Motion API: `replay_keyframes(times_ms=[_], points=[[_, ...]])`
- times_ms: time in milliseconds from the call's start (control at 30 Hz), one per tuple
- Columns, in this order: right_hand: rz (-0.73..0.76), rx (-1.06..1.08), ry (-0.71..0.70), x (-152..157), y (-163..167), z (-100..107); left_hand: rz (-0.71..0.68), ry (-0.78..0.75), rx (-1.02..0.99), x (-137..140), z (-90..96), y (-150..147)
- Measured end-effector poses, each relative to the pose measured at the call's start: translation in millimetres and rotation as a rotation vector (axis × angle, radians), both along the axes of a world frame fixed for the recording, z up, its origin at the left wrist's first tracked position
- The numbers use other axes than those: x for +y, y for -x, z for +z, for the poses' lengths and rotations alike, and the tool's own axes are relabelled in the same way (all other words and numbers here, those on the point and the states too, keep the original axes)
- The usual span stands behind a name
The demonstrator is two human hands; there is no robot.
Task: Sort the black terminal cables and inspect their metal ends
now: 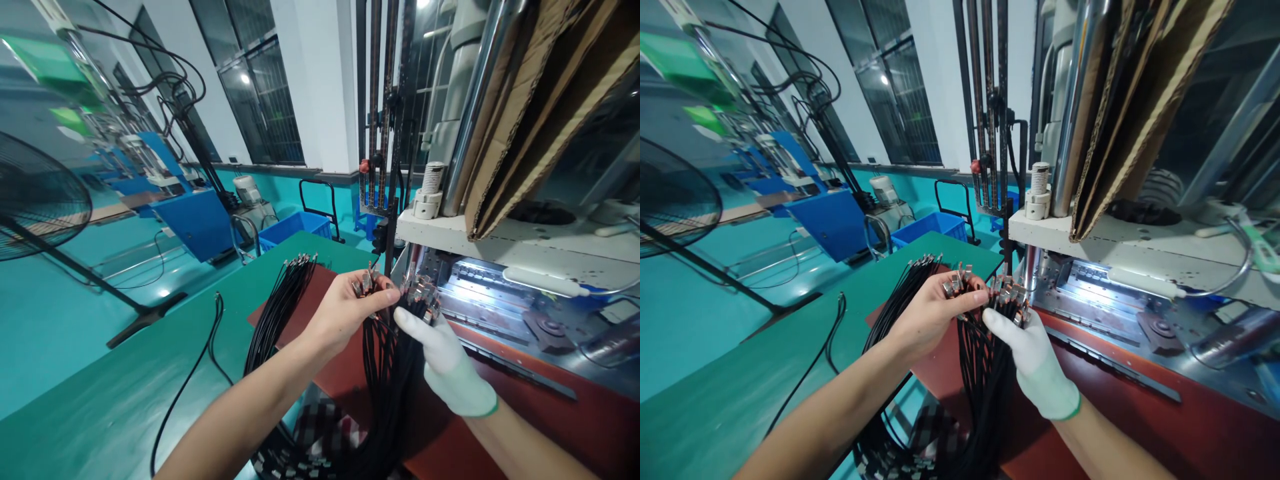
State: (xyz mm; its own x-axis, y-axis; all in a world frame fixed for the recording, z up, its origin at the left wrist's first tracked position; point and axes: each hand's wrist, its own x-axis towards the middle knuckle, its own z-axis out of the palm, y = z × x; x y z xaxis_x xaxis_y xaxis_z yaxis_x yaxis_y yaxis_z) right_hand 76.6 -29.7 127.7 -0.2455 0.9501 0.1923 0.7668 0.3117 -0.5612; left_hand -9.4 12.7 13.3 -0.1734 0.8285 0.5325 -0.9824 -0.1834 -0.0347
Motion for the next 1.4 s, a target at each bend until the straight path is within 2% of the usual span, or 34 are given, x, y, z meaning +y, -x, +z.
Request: replay_keyframes(times_ms=[133,300,533,733,933,1033,1167,1400], points=[[-0.041,0.064,0.017,2,-2,0,0.023,0.011,-0.003,0,-1.7,0],[0.010,-0.031,-0.049,4,-3,0,-0.019,0.023,-0.017,0,0.7,0],[-0.011,-0.082,-0.074,4,-4,1,-0.020,0.043,-0.029,2,0.5,-3],[0.006,-0.134,-0.088,8,-8,0,0.048,0.010,0.007,-2,-0.1,1],[0.071,-0.345,-0.093,2,6,8,-0.051,-0.040,0.019,4,4.4,3],[0.031,-0.431,-0.086,0,10,16,-0.053,0.008,0.006,11,-0.8,-1],[-0.044,-0.420,-0.130,4,6,19,-0.030,0.050,-0.010,17,-9.4,-4],[-0.022,-0.343,-0.061,7,0,17,-0.046,-0.024,0.016,13,-9.9,-1]])
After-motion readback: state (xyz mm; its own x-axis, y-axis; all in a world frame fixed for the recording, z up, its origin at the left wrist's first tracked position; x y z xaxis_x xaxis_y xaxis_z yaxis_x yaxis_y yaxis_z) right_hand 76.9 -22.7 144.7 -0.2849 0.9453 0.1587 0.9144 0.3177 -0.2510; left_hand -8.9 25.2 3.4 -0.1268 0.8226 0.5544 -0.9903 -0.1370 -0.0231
